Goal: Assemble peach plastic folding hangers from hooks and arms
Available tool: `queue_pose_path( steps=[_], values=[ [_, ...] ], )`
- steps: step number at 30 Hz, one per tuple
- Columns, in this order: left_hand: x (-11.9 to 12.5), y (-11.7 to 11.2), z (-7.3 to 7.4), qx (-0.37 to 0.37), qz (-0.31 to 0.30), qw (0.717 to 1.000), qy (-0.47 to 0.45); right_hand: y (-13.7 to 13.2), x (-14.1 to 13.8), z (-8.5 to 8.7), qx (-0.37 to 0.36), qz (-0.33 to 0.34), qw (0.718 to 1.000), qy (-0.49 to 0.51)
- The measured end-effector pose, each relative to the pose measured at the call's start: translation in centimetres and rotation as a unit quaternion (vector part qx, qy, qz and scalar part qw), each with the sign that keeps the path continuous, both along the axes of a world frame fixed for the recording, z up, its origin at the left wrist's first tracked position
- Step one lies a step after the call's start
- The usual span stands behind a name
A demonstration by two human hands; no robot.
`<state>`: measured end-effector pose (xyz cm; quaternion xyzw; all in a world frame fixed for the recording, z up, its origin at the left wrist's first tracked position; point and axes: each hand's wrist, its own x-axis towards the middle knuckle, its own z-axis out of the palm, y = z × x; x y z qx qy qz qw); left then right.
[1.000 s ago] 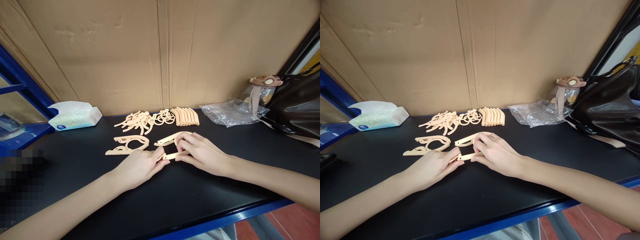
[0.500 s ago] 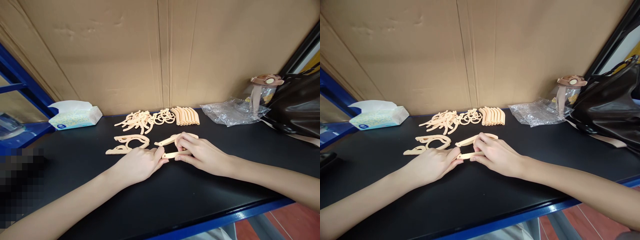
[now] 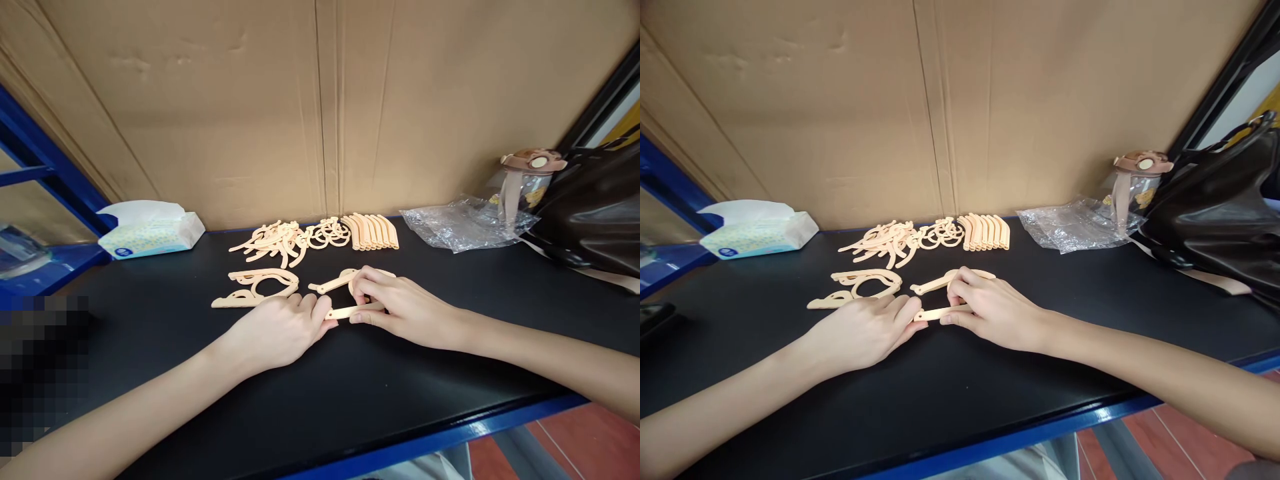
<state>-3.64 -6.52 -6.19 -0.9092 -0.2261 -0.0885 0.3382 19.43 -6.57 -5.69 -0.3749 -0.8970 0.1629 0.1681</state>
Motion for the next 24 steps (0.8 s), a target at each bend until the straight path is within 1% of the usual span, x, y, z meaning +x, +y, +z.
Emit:
queue_pose_path(
  steps=[10, 16, 24],
  values=[
    [0.09, -0.02, 0.0, 0.013, -0.014, 1.0, 0.001, -0.09, 0.08, 0.22, -0.004, 0.003, 1.0, 0.008],
    [0.23, -0.36, 0.26, 0.017, -0.011, 1.0, 0.014, -0.14, 0.21, 0.45, -0.03, 0.007, 0.999, 0.01],
    [0.2, -0.44, 0.13, 0.012, -0.017, 1.0, 0.01, 0.09, 0.58, 0.45, -0.068, 0.026, 0.997, 0.028]
  ],
)
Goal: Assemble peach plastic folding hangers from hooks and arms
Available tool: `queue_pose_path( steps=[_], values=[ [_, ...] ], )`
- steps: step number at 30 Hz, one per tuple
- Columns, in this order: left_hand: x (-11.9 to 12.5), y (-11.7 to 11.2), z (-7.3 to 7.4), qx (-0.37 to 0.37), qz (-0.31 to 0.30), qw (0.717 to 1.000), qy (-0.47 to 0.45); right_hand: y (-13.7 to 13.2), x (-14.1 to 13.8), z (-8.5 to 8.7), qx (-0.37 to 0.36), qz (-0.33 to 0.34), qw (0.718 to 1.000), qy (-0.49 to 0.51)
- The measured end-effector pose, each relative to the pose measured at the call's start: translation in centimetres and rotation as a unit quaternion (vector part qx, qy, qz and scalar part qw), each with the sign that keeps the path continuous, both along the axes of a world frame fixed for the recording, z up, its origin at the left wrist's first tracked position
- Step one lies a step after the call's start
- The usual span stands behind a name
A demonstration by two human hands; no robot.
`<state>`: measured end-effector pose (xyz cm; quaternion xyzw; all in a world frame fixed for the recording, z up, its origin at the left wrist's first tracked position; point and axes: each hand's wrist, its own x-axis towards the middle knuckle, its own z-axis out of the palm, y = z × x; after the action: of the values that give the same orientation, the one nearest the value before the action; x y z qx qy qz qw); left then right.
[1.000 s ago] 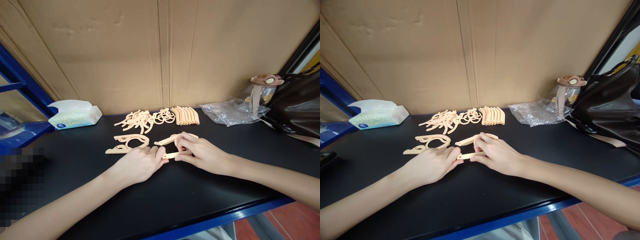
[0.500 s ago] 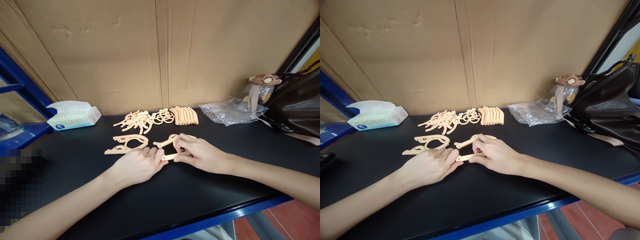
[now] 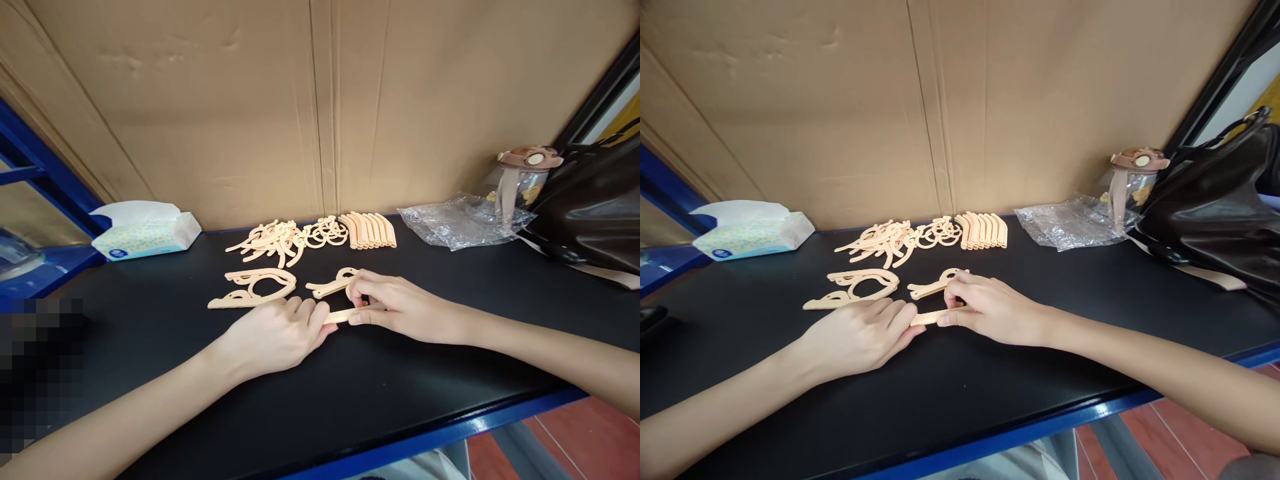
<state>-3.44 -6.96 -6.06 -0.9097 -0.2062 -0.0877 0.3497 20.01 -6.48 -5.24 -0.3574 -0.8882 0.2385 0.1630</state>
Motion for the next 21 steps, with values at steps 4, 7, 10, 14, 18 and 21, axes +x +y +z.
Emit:
queue_pose_path(
  steps=[4, 7, 10, 14, 18, 21],
  values=[
    [0.06, -0.12, -0.14, -0.008, 0.001, 1.0, -0.011, 0.11, 0.07, 0.09, -0.022, 0.002, 1.0, 0.006],
    [0.09, -0.18, -0.25, -0.026, -0.002, 0.999, -0.024, 0.21, 0.01, 0.21, -0.02, 0.0, 1.0, 0.007],
    [0.1, -0.14, -0.27, -0.058, -0.006, 0.998, -0.034, 0.31, -0.01, 0.34, 0.0, 0.005, 1.0, 0.007],
    [0.09, -0.03, -0.08, -0.135, -0.013, 0.99, -0.048, 0.39, 0.07, 0.61, 0.03, 0.006, 0.999, -0.009],
    [0.0, 0.09, 0.16, -0.224, -0.021, 0.971, -0.074, 0.39, 0.21, 0.78, 0.054, 0.024, 0.998, -0.037],
    [-0.08, 0.24, 0.18, -0.261, -0.022, 0.961, -0.088, 0.37, 0.3, 0.7, 0.083, 0.032, 0.994, -0.058]
  ],
)
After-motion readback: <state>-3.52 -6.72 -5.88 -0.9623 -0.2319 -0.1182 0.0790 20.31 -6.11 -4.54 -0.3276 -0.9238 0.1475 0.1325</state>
